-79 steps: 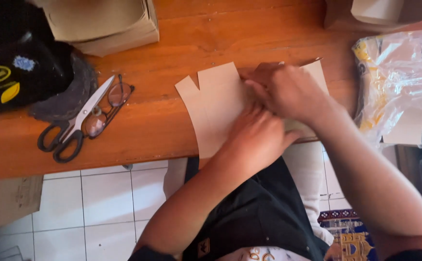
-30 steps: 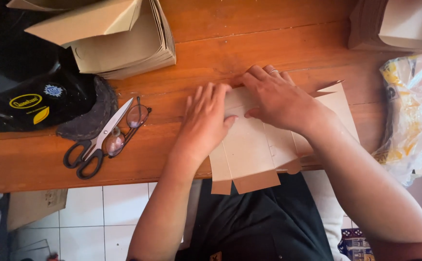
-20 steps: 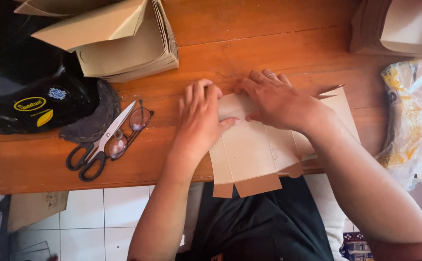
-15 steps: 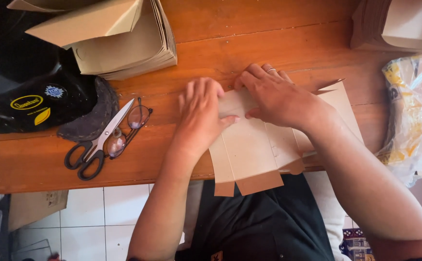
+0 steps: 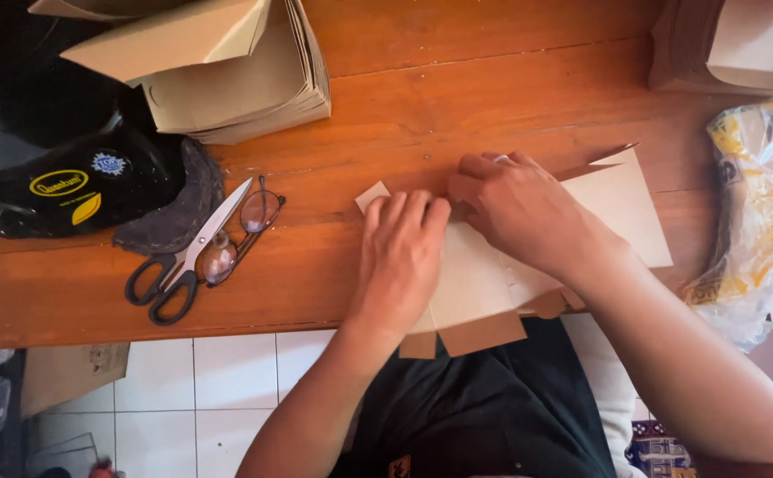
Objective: The person folds a flat cardboard box blank into a three-dimensional box by hand, aligning edges and tucking flaps to form the sides and base. The finished box is placed on a stack of similar boxes on the table.
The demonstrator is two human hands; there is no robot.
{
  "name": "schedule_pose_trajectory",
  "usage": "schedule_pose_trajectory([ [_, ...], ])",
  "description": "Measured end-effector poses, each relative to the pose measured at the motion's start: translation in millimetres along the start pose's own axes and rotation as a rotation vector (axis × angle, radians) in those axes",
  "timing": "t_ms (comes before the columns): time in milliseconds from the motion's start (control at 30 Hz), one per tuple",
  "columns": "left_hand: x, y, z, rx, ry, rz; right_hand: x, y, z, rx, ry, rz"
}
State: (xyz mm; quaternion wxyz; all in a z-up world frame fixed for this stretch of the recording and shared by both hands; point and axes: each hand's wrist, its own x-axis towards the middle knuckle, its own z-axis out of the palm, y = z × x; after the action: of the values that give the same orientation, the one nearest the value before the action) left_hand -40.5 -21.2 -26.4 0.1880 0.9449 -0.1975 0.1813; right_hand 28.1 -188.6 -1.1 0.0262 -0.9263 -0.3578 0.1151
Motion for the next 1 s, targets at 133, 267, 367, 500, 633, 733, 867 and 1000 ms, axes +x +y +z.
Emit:
schedule_pose_trajectory([
  [133,-9.4,4.6,7.1,0.022,0.055,0.027,-17.9,-20.9,-14.1,-0.011,0.008,0.002],
  [267,-10.6,6.7,2.8,0.031,0.110,0.089,-30.7,-30.0,7.8,-0.138,0.119,0.018],
  [367,-10.5,5.1,-6.3,-0.012,0.131,0.093,-33.2,-34.5,30.3,-0.191,0.175,0.033],
  [500,-10.3,-6.2,-21.8,-0.129,0.021,-0.054,-34.3,-47.1,33.8,-0.242,0.107,0.109],
  [633,-17.0,-11.4,-21.8,0.064,0.069,-0.307,-41.8,-60.7,29.2,-0.178,0.105,0.138],
  [733,-29.0,-14.1,-20.7,-0.037,0.025,-0.350,-45.4,-66.6,39.1,-0.160,0.165,0.145],
  [867,-36.9,-14.8,-23.0,-0.152,0.108,-0.216,-42.8,-67.3,50.4,-0.133,0.188,0.185],
  [1000,-46.3,-11.2,-24.6,-0.134,0.102,-0.165,-43.0,-67.6,57.0,-0.128,0.187,0.201],
])
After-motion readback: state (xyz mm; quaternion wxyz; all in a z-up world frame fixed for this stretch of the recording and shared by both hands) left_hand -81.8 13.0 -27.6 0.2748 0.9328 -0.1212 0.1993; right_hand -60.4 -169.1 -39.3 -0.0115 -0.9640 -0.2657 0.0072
